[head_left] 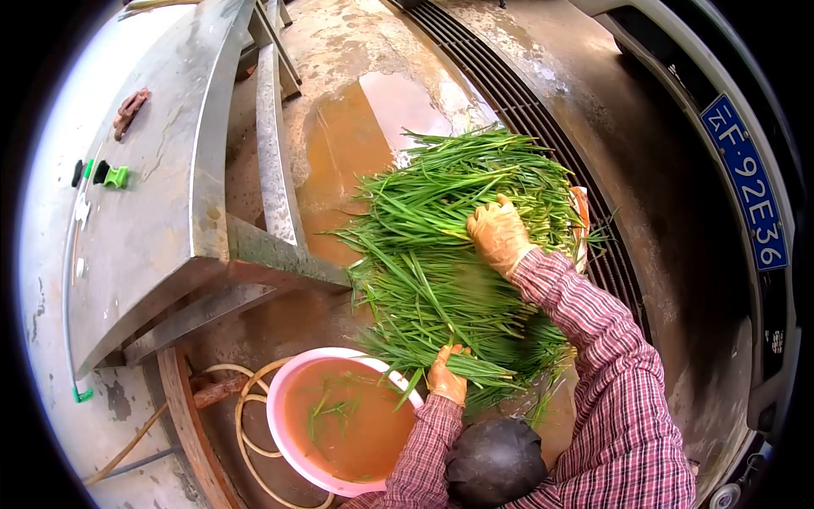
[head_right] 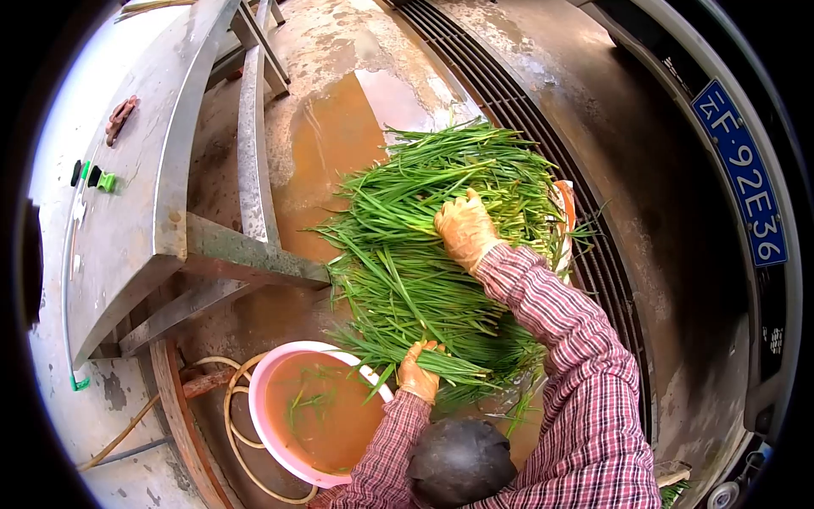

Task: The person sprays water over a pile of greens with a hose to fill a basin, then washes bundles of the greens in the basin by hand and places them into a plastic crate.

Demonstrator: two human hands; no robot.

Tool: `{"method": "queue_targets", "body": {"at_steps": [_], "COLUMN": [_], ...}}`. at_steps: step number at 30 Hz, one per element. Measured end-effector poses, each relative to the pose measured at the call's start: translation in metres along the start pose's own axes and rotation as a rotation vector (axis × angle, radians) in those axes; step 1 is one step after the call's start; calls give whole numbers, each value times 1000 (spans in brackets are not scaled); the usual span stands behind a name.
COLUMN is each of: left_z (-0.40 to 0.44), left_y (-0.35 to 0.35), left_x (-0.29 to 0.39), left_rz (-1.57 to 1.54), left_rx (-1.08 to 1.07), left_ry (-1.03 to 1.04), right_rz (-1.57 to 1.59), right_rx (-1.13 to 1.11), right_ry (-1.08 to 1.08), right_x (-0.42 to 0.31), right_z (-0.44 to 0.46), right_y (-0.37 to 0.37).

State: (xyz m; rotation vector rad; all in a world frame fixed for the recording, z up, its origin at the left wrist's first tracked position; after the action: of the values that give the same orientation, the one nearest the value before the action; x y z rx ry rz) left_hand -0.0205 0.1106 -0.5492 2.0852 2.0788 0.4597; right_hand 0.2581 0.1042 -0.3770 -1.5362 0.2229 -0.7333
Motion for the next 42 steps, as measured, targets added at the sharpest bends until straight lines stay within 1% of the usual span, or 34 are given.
{"method": "queue_targets", "body": {"at_steps": [1,2,4,5,6,8,12,13,14,15,16,18,20,22,23,24,26,27,29,31,32,34,35,36,38,39,40,42], "left_z": [5,5,-4,-13,-13,-41,-26,-27,-29,-30,-30,-24,-25,-31,-32,-28,-21,-29,-38,-40,-37,-24,-19,-19,-23,-24,-23,-26], "left_y": [-3,-3,10,18,17,39,47,51,56,59,61,59,55,53,53,49,42,46,48,51,45,41,40,38,38,38,35,33], "left_x": [-1,-2,-1,2,2,6,5,7,9,11,12,12,11,12,13,13,9,9,9,12,9,6,4,3,3,2,1,-6], "left_rz": [-48,-39,-80,-73,-76,3,217,249,254,296,338,389,440,507,519,518,490,502,476,437,441,430,409,411,316,259,263,21], "left_rx": [-87,-84,-159,-212,-208,-284,-196,-133,-116,-92,-70,-35,10,91,84,89,92,84,44,-10,0,26,14,14,-88,-76,-70,-214], "left_ry": [-34,-48,34,70,53,49,76,67,67,65,64,88,108,125,124,127,107,92,77,68,59,99,107,101,68,106,101,-82], "right_rz": [47,89,196,186,177,179,203,305,404,582,579,682,343,282,337,293,339,432,321,291,297,275,355,425,557,618,682,702], "right_rx": [16,35,51,79,110,87,33,-12,-56,-57,-56,-182,247,-17,-259,-298,-423,-535,-400,-236,-248,-36,-256,-310,-434,-357,-283,-305], "right_ry": [12,24,82,67,51,27,-45,-77,-111,-111,-111,181,85,170,194,147,169,267,239,246,248,286,307,308,407,398,389,395], "right_x": [-5,-9,-19,-26,-35,-52,-61,-59,-57,-51,-42,-15,13,25,25,18,4,-2,-13,-17,-23,-27,-31,-37,-56,-67,-78,-98], "right_z": [-21,-41,-83,-102,-117,-138,-139,-138,-137,-134,-125,-100,-80,-65,-64,-64,-71,-80,-97,-106,-112,-110,-112,-114,-124,-133,-141,-154], "right_y": [-8,-14,-20,-20,-18,-6,-36,-47,-56,-62,-70,-76,-63,-38,-30,-34,-42,-33,-8,-10,-3,-11,-5,-9,-17,-15,-18,-19]}}
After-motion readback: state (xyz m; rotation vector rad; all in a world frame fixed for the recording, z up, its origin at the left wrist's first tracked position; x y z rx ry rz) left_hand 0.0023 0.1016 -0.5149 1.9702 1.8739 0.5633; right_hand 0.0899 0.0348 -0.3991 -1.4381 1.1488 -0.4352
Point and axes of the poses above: each hand's wrist, its own z-axis towards the middle knuckle, its own y-axis out of the palm, x = y × z, the point moved 4 cm from there along z, towards the middle knuckle, and after that the axes turned 12 degrees about x, right-handed, at the moved point
